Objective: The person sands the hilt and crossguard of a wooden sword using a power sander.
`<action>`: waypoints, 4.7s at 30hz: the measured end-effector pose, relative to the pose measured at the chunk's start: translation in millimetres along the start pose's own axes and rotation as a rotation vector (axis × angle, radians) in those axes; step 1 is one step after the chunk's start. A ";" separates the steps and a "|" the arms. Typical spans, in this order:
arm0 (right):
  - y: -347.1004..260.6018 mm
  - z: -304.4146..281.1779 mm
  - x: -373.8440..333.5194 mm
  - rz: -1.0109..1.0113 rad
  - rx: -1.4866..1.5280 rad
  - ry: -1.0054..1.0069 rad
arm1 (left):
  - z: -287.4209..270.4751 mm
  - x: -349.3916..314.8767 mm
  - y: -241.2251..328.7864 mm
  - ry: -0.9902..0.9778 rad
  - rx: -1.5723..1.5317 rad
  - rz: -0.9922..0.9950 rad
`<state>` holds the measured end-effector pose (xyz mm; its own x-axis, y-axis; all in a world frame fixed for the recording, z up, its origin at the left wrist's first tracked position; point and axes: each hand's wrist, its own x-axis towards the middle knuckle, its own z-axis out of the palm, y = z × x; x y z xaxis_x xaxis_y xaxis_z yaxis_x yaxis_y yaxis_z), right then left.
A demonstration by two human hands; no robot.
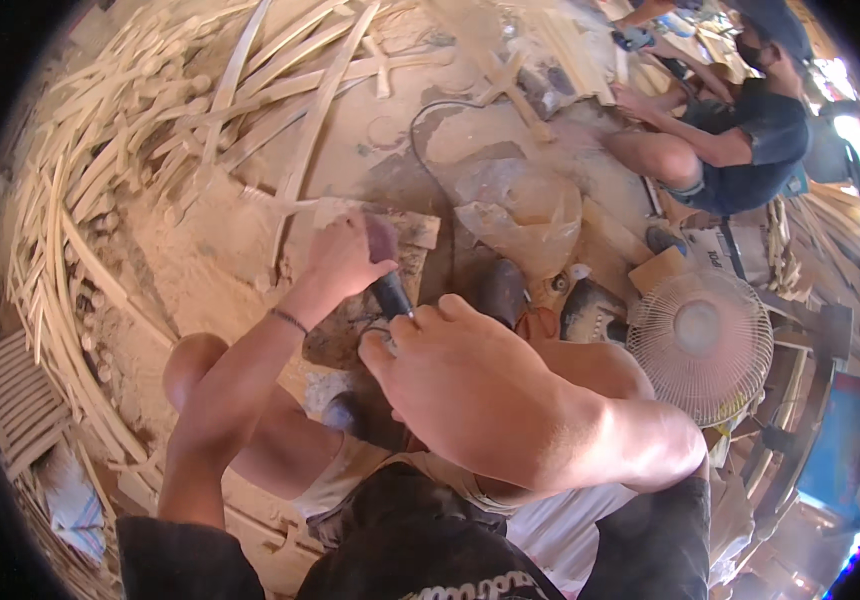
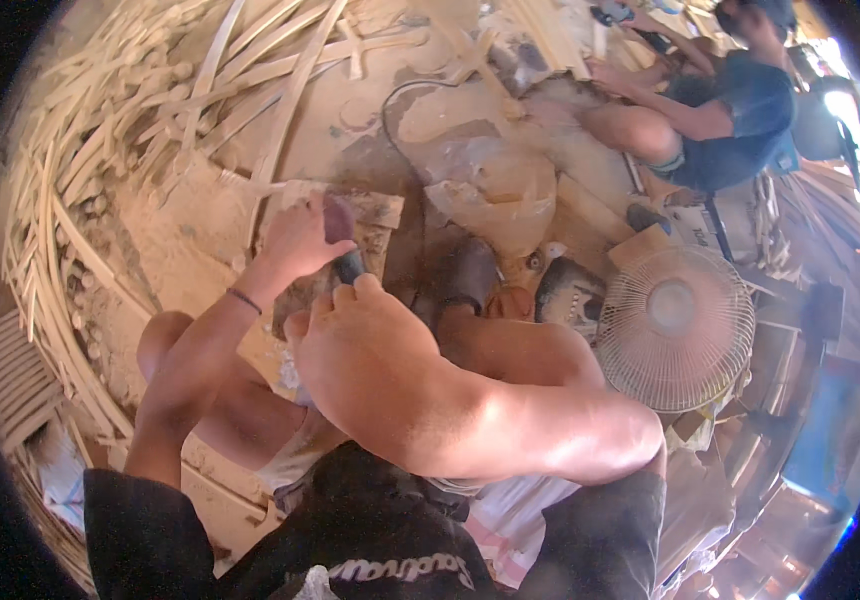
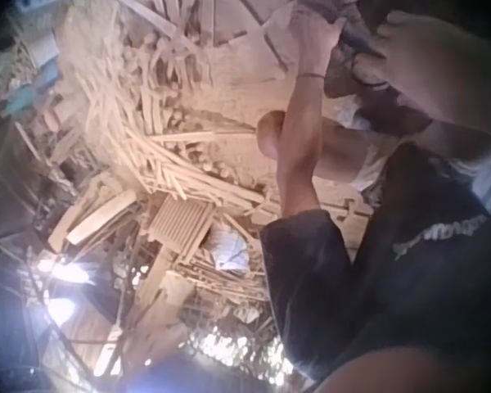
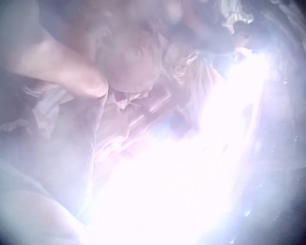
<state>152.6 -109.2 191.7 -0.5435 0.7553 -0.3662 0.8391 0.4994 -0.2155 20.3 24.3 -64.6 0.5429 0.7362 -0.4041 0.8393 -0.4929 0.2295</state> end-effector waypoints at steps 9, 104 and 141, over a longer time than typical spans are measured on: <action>-13.5 5.5 -0.1 -0.056 0.002 -0.030 | -23.9 18.9 -13.5 -0.033 -0.038 0.032; 215.4 84.3 -98.1 0.623 0.477 -0.319 | 596.8 -773.9 -28.6 0.079 -0.951 -2.050; 119.7 58.3 -52.0 0.073 0.463 -0.302 | 329.8 -620.8 90.7 0.909 -1.895 -1.335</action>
<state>282.5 -113.5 132.2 -0.5111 0.5918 -0.6233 0.8324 0.1602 -0.5305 -250.6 -630.4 -85.0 -0.5741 0.3496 -0.7404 -0.5363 0.5228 0.6627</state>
